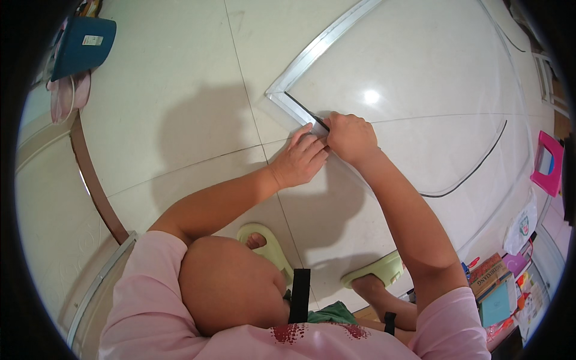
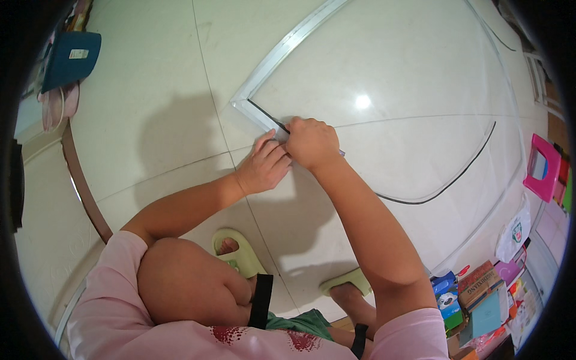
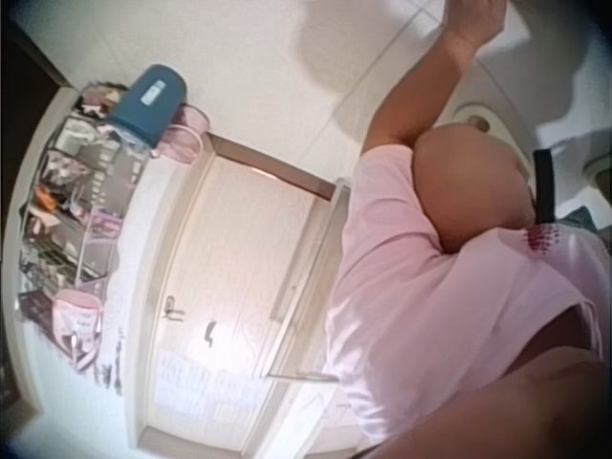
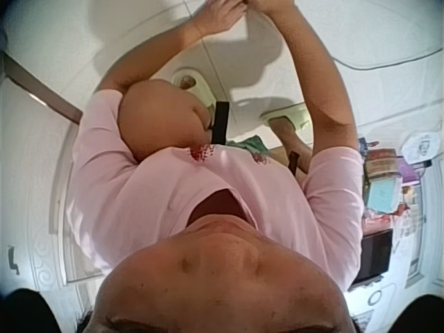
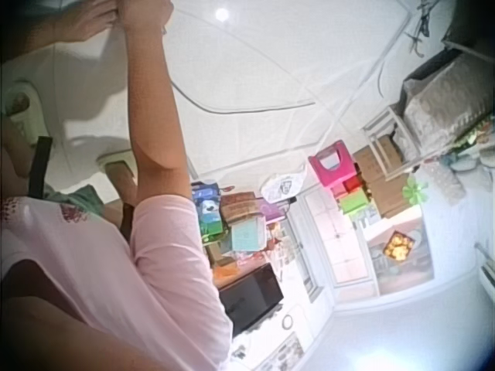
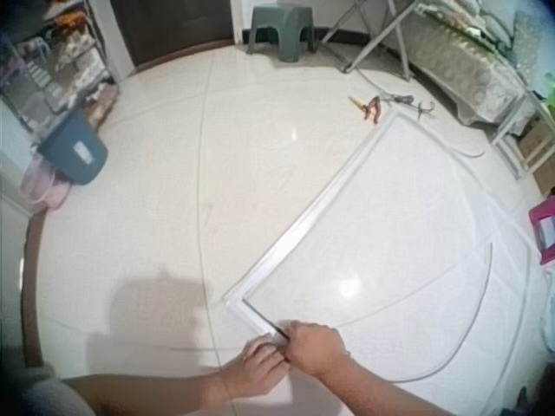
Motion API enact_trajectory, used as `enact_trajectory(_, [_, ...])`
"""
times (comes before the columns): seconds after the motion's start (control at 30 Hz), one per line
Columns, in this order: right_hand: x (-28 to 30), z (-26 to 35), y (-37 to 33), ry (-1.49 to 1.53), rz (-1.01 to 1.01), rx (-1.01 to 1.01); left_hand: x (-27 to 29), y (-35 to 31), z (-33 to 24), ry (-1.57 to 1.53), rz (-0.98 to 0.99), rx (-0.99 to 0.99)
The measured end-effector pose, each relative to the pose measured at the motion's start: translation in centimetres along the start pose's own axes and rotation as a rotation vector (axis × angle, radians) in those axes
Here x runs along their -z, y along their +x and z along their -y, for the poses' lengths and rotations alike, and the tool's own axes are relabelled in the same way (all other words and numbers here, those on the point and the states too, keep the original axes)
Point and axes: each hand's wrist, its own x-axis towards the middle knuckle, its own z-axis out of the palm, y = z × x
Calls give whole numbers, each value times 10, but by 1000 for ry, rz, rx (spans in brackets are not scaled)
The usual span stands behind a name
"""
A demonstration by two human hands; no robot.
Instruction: The person assembles a window screen by pressing a rubber spline into the channel of an aluminum frame to secure the mesh and trimming excess material using a tool.
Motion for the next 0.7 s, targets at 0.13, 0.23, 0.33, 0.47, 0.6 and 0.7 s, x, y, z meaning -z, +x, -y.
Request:
enact_trajectory(0.13, [-6, 7, -2, -54, -35, -19, 1, -2, -1, -13, 33, -6])
enact_trajectory(0.23, [-11, 5, -1, -124, -61, 4, 4, 3, -2, -1, 28, -2])
enact_trajectory(0.33, [-9, 0, -5, -98, -104, 38, 5, 4, 0, 7, 40, 1])
enact_trajectory(0.47, [-5, -3, -6, -17, -97, 28, 5, 6, -1, 8, 10, -12])
enact_trajectory(0.6, [-15, -5, -1, -6, -100, 52, 3, 0, -2, 11, 65, 4])
enact_trajectory(0.7, [-10, 2, -2, -3, -123, 93, 4, -2, -2, 9, 48, 13])
